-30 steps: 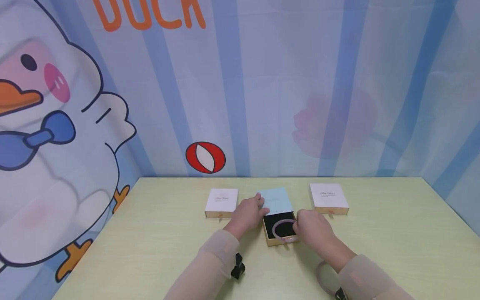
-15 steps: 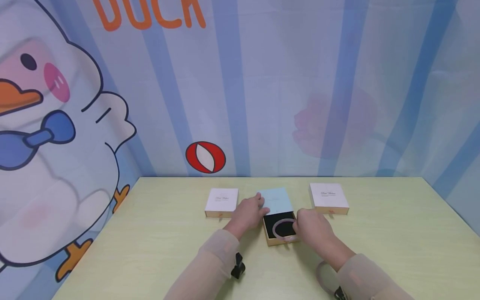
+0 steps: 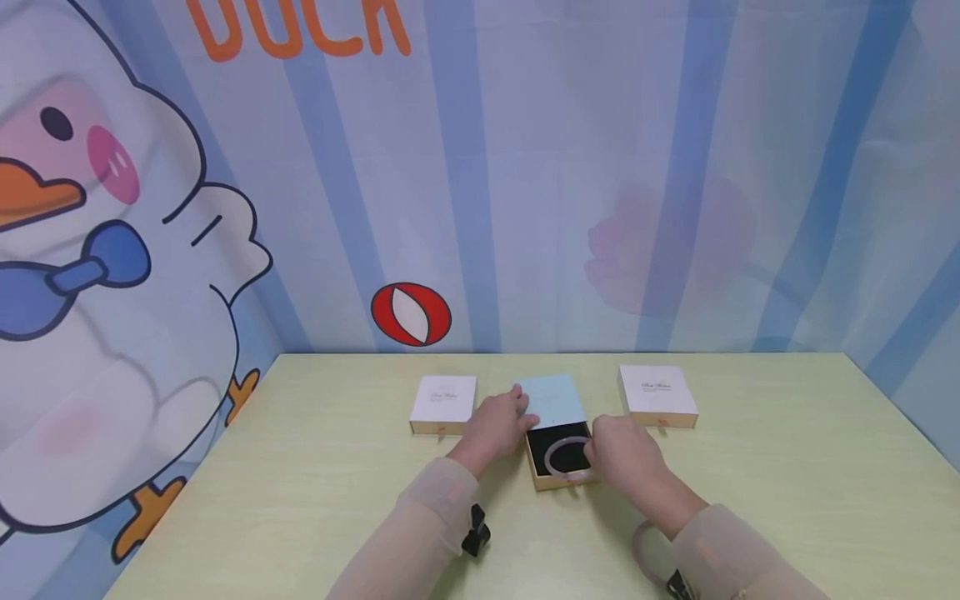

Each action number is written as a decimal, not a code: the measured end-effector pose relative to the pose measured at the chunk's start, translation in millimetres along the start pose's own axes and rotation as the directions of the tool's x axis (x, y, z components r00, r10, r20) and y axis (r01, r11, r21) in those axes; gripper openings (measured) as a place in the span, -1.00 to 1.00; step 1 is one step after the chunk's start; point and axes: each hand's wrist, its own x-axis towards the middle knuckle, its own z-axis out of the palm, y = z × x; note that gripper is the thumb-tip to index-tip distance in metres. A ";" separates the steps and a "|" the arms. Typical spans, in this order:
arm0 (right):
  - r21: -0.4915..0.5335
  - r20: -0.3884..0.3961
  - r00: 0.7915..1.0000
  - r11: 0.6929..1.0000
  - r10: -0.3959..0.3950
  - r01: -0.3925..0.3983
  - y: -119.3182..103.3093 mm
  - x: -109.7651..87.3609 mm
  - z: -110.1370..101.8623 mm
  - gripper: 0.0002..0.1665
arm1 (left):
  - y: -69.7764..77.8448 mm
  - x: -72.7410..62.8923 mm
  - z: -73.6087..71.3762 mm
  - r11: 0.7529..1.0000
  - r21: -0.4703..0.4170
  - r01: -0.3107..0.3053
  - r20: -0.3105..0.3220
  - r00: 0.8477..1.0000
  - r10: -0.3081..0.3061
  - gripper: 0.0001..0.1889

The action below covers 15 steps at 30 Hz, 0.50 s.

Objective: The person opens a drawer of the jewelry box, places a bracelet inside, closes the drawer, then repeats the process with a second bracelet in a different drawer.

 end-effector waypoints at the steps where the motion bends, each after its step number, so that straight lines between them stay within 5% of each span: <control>1: 0.004 0.001 1.000 1.000 0.003 -0.003 -0.1 0.2 0.3 -0.66 | 0.0 -0.2 -0.1 1.000 -0.001 0.000 -0.001 1.000 0.000 -0.55; 15: 0.022 0.043 0.998 0.999 0.035 -0.036 -4.1 1.9 1.7 -0.73 | -0.1 -1.6 -1.0 1.000 0.017 -0.003 0.000 1.000 0.003 -0.55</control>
